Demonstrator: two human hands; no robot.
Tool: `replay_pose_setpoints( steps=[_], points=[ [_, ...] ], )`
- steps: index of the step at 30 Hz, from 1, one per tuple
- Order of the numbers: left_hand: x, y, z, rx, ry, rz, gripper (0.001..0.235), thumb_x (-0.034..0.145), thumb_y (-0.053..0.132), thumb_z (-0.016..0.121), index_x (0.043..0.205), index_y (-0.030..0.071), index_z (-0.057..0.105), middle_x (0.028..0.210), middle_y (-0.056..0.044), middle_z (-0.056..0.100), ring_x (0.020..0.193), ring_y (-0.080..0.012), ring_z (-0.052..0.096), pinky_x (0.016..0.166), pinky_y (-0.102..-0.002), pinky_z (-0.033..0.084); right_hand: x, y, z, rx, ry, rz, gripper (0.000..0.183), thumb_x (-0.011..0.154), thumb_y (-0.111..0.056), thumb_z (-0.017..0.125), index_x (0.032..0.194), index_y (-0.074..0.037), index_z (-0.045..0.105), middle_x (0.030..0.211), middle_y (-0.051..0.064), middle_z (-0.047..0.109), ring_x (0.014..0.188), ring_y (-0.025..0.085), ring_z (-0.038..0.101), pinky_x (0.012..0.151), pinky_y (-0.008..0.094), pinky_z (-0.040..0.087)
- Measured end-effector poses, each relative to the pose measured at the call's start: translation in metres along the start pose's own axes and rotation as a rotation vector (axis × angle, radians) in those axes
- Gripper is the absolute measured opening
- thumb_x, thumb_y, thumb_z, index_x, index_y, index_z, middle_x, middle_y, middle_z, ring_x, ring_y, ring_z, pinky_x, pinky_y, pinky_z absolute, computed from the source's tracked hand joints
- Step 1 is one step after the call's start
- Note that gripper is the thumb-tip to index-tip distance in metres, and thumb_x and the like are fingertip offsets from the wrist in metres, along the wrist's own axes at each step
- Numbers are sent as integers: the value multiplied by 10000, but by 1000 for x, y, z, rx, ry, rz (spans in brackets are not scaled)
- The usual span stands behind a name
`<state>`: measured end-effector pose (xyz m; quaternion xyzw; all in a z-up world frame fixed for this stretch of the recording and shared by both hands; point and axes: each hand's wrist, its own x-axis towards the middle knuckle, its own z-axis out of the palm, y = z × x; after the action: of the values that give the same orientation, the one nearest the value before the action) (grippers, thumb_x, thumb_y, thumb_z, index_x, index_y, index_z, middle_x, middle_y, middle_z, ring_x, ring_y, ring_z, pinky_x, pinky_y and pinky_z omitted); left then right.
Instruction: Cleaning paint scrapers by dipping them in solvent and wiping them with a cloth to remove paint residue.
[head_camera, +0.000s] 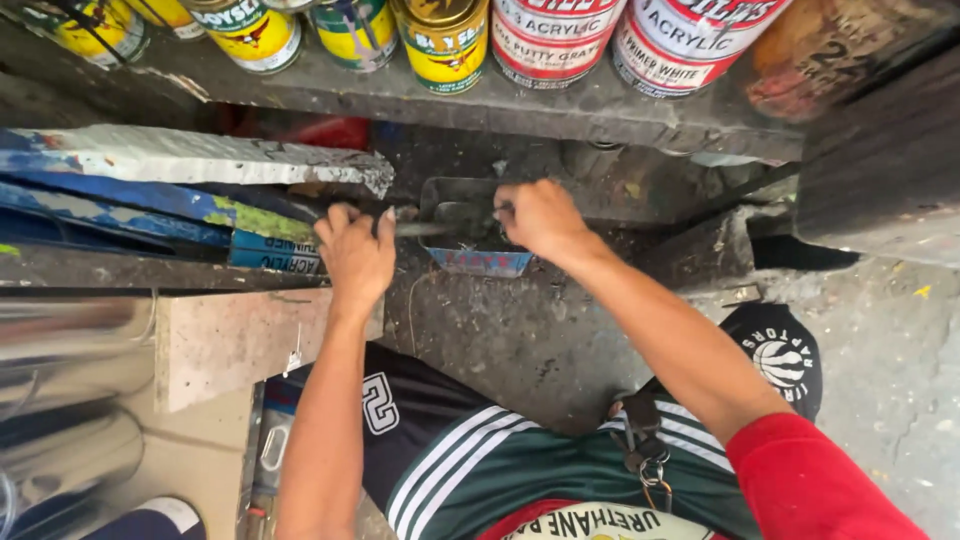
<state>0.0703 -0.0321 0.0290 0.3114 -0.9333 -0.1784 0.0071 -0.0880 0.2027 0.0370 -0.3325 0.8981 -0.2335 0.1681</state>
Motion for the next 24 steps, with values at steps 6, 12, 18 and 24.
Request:
replay_pose_setpoints(
  steps=[6,12,18,24],
  points=[
    [12,6,32,-34,16,-14,558,1062,494,465,1008,13,744,1200,-104,474,1193,-378,413,910,-557,456,-13,-38,-46,141,47,-18,177,884,-286,693,1035,-233,767,963,172,781,945,445,730,846,551,592],
    [10,14,28,-56,-7,-38,531,1065,472,467,1026,20,743,1203,-105,477,1183,-368,412,916,-546,438,-25,-34,-40,230,83,-9,206,869,-264,698,1054,-220,779,946,189,775,932,450,723,827,566,587],
    [12,18,31,-18,-17,-44,577,1043,506,469,1030,-3,741,1215,-122,483,1195,-373,412,936,-561,439,-14,-11,-11,101,97,-25,184,866,-215,689,1013,-164,786,923,213,772,877,453,740,797,551,606],
    [17,28,34,-23,-56,-103,558,1050,470,457,1027,-9,742,1264,-149,493,1210,-377,408,940,-562,425,-30,-47,-35,166,107,-159,146,886,-200,689,1003,-149,760,931,180,779,870,442,740,757,556,603]
  ],
)
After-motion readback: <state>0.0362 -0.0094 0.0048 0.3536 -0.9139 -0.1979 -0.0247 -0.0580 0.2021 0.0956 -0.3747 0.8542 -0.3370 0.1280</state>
